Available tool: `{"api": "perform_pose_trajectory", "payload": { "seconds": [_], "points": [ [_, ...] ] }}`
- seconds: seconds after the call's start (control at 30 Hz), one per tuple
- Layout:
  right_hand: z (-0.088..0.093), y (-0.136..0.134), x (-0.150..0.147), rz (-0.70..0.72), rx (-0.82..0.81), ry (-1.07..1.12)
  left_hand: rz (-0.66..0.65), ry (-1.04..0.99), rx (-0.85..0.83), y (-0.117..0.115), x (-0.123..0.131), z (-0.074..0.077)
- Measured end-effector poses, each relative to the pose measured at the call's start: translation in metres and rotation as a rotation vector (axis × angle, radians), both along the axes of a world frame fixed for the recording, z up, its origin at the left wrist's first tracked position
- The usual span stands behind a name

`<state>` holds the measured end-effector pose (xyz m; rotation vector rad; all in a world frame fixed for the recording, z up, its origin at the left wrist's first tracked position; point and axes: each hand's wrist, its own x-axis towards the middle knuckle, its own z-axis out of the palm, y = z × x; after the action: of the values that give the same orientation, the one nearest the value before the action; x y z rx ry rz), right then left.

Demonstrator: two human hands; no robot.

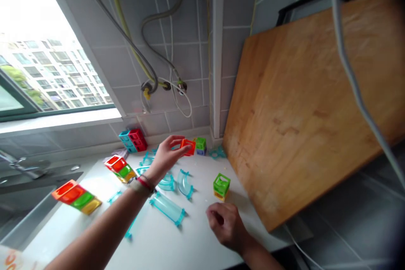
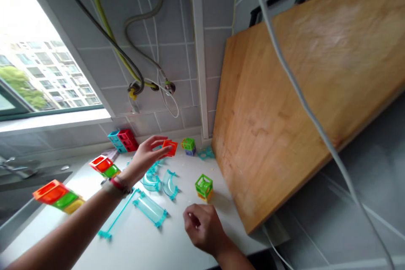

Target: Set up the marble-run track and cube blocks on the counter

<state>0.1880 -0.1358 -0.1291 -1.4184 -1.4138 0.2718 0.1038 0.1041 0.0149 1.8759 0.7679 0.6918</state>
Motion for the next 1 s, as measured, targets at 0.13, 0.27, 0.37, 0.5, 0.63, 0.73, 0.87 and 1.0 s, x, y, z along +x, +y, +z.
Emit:
{"api": "perform_pose_trajectory", "payload": {
  "seconds": [0.13, 0.27, 0.37, 0.5, 0.63, 0.73, 0.87, 1.0],
  "points": [
    [-0.004, 0.015, -0.001, 0.006, 0.025, -0.08, 0.066, 0.205, 0.202, 0.045, 0.056, 0.002],
    [-0.012, 0.018, -0.008, 0.12, -0.024, -0.132, 0.072, 0.434, 0.397, 0.06, 0.097, -0.002],
    [-0.011, 0.018, -0.006, 0.089, -0.044, -0.078, 0.037, 0.559, 0.501, 0.06, 0.118, -0.009],
    [-0.007, 0.021, -0.001, 0.083, -0.051, -0.036, 0.017, 0.674, 0.59, 0.062, 0.137, -0.02],
    [-0.007, 0.022, -0.002, 0.087, -0.09, -0.026, -0.01, 0.721, 0.645, 0.066, 0.145, -0.029],
    [-0.008, 0.022, -0.003, 0.078, -0.119, -0.023, -0.025, 0.72, 0.672, 0.068, 0.145, -0.033],
    [-0.007, 0.022, -0.003, 0.088, -0.153, -0.021, 0.014, 0.688, 0.691, 0.071, 0.14, -0.03],
    [-0.009, 0.022, -0.002, 0.1, -0.181, -0.019, 0.099, 0.691, 0.735, 0.087, 0.117, -0.016]
  ]
}}
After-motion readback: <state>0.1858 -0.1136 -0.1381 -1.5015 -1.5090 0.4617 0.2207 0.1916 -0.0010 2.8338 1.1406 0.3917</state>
